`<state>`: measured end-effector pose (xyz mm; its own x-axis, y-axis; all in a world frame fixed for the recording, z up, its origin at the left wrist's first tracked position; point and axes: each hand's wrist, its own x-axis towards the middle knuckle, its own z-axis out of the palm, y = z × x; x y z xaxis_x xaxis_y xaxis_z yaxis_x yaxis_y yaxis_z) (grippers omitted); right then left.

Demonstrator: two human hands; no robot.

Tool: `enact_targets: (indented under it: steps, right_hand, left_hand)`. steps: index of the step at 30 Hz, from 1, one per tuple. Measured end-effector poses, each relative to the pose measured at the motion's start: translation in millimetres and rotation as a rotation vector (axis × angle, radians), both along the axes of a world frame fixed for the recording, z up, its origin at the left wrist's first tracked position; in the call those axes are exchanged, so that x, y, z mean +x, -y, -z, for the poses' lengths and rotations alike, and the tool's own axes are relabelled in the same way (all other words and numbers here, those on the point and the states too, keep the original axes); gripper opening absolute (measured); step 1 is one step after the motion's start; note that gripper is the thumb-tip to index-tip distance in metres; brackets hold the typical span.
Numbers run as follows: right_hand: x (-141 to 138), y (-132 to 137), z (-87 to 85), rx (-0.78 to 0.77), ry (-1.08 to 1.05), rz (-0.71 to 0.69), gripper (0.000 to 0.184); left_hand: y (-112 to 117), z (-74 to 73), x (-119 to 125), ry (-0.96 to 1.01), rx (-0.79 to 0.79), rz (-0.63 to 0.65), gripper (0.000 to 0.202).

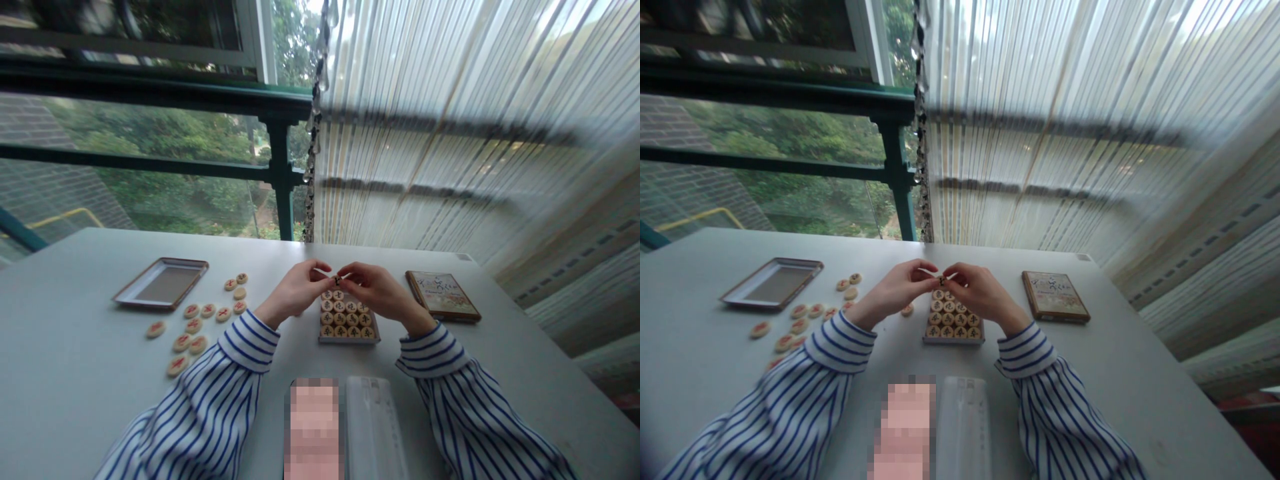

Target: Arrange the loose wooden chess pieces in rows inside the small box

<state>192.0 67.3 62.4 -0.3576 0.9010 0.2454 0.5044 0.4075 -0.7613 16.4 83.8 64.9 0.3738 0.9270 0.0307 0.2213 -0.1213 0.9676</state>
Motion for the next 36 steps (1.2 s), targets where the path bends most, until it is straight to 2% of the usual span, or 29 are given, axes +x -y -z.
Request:
enact_targets:
  steps: [6,20,30,36]
  right_hand:
    - [-1,2,-4.1,0.052,0.071,-0.005,0.025]
    - [-2,2,-3.7,0.174,0.171,0.023,0.021]
    - [-1,4,-6.4,0.182,0.239,0.011,0.023]
    - [5,3,-7.3,0.179,0.297,0.031,0.027]
  left_hand:
    - [-1,0.5,1,-0.024,0.023,-0.016,0.023]
    - [0,0.2,3,-0.087,0.072,-0.052,0.023]
    - [-1,1.1,1,-0.136,0.115,-0.028,0.024]
    - [-8,11.3,-5,-0.265,0.246,-0.039,0.027]
